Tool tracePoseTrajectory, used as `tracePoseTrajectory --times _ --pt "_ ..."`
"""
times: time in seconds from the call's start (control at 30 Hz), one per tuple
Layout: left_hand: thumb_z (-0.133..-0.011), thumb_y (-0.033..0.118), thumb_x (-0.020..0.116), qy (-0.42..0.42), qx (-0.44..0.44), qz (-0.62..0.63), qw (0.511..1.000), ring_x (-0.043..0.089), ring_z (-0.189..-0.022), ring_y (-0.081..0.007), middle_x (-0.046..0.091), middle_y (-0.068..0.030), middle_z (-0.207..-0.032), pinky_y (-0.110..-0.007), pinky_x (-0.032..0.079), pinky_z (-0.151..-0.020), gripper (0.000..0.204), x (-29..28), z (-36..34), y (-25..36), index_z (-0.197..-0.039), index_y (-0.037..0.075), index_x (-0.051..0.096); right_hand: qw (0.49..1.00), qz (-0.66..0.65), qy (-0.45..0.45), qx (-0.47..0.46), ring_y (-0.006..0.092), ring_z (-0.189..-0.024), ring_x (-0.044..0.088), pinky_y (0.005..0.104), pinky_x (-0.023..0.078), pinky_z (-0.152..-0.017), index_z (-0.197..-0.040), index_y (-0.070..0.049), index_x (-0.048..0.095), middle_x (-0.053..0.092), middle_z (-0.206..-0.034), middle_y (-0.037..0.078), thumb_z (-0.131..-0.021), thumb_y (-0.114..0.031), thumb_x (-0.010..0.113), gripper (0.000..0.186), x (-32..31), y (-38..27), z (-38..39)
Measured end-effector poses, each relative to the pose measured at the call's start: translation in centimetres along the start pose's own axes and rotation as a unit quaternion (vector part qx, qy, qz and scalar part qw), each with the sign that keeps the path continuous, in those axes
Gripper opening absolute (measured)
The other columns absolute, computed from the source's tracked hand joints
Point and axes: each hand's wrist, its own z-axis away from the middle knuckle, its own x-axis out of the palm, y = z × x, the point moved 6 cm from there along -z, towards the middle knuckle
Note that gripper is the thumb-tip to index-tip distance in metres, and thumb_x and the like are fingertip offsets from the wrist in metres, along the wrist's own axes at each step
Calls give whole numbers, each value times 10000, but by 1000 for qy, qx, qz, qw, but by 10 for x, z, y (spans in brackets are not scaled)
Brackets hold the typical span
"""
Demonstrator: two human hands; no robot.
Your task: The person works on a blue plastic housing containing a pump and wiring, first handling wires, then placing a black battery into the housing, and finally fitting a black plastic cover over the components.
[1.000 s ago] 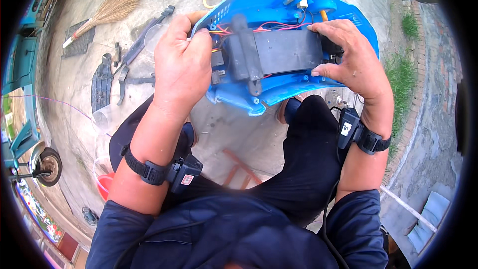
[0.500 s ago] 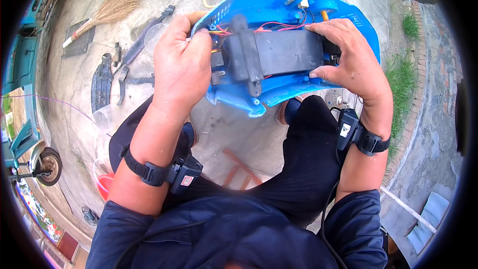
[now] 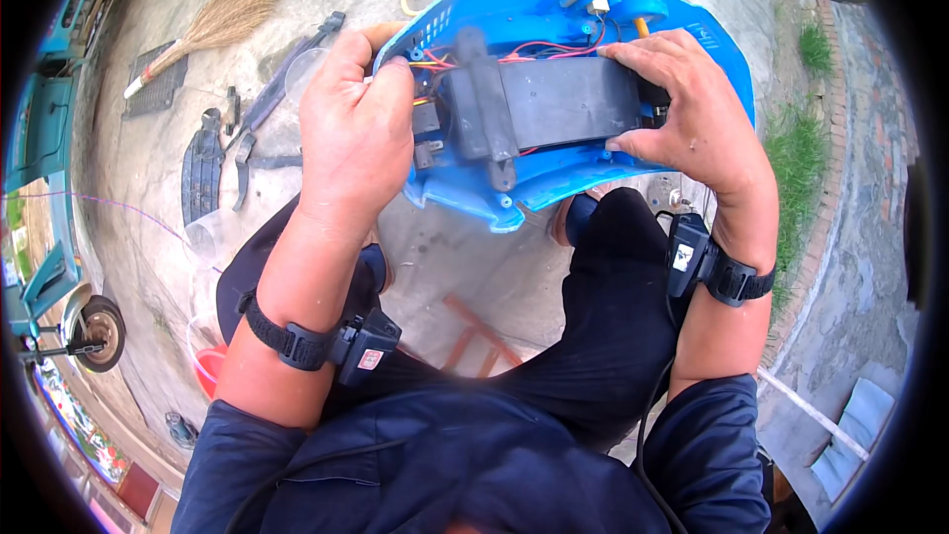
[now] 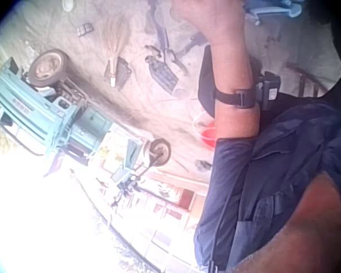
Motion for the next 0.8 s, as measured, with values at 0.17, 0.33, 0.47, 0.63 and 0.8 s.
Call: tracePoseTrajectory --times 0.17,0.33,0.47,0.63,0.8 --pt "-963 33 516 2 0 -16 1000 665 -905 -109 748 -72 -1001 -278 544 -834 283 1 1 1 -1169 -34 698 1000 10 4 -2 361 -1143 642 444 536 -1029 -1272 -53 735 744 -1194 143 -559 -160 926 746 2 3 2" --pt "-960 33 523 2 7 -19 1000 657 -902 -110 745 -65 -996 -281 537 -828 276 -1 0 -3 -1159 -32 703 1000 6 -2 4 366 -1161 638 443 535 -1034 -1270 -60 737 742 -1197 145 -553 -163 928 750 2 3 1" --pt "-959 34 529 1 13 -6 1000 655 -897 -109 744 -63 -995 -282 535 -819 270 0 -1 -2 -1154 -32 704 1000 8 -1 4 370 -1162 634 447 535 -1032 -1269 -62 734 740 -1193 144 -549 -162 929 752 1 3 0" --pt "-954 16 527 2 19 -2 1000 659 -890 -106 748 -67 -998 -276 538 -814 269 -1 -1 -3 -1150 -37 702 1000 1 2 14 360 -1154 630 453 512 -1025 -1235 -60 724 731 -1116 140 -557 -153 926 714 5 5 1" --pt "-941 -6 518 0 35 -10 999 624 -760 -72 755 -47 -908 -256 519 -689 272 1 1 2 -1132 -35 710 998 21 28 -54 352 -1155 627 441 487 -1037 -1238 -49 687 705 -1174 128 -566 -172 932 726 10 -27 -8"
